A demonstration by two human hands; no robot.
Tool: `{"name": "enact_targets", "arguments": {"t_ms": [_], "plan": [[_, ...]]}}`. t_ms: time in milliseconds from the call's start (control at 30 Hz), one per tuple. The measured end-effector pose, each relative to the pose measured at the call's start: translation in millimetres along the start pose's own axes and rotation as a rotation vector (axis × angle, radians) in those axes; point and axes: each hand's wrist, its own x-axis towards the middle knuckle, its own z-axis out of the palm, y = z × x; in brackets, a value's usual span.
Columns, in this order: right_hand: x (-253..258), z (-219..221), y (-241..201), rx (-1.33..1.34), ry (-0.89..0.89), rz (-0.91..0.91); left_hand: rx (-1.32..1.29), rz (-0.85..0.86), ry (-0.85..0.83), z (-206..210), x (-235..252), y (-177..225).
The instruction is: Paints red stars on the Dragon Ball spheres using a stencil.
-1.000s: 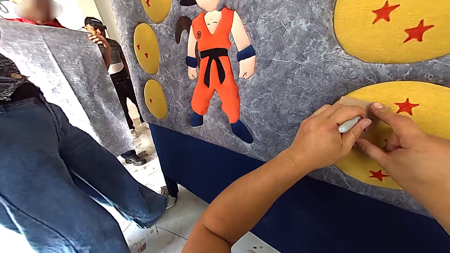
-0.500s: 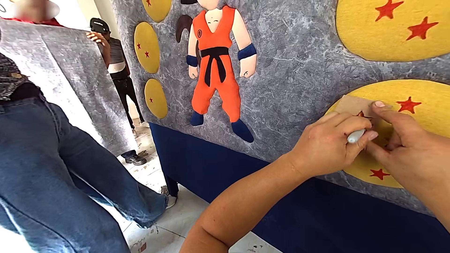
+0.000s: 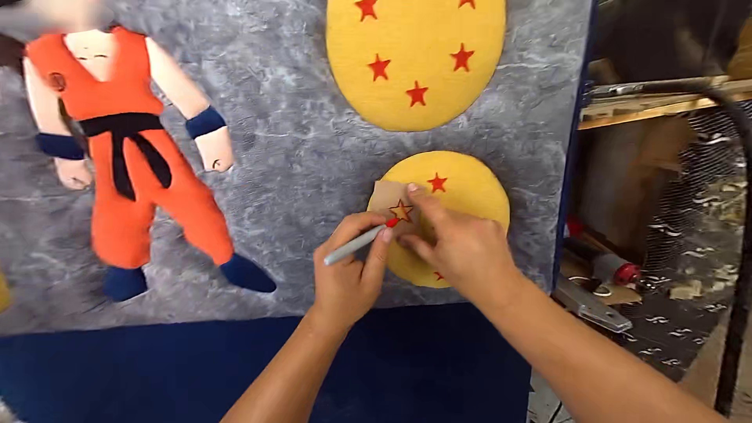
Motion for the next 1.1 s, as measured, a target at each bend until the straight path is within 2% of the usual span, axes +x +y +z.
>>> {"name": "enact_targets", "arguments": {"t_ms": [233, 433, 533, 667, 1100], "plan": [[-1, 0, 1, -0.015, -0.033, -0.015, 0.100, 0.013, 0.031, 17, 9, 1], [-1, -2, -1, -0.051, -0.045, -0.006, 0.195, 0.023, 0.031, 12, 5, 2], [-1, -1, 0, -0.038, -0.044, -0.016, 0.193, 0.061, 0.038, 19, 6, 3], [-1, 0, 0, -0.044, -0.039, -0.022, 0.198, 0.022, 0.037, 12, 7, 1], [-1, -2, 1, -0.051, -0.047, -0.025, 0.128, 0.006, 0.111, 28, 1, 3]]}}
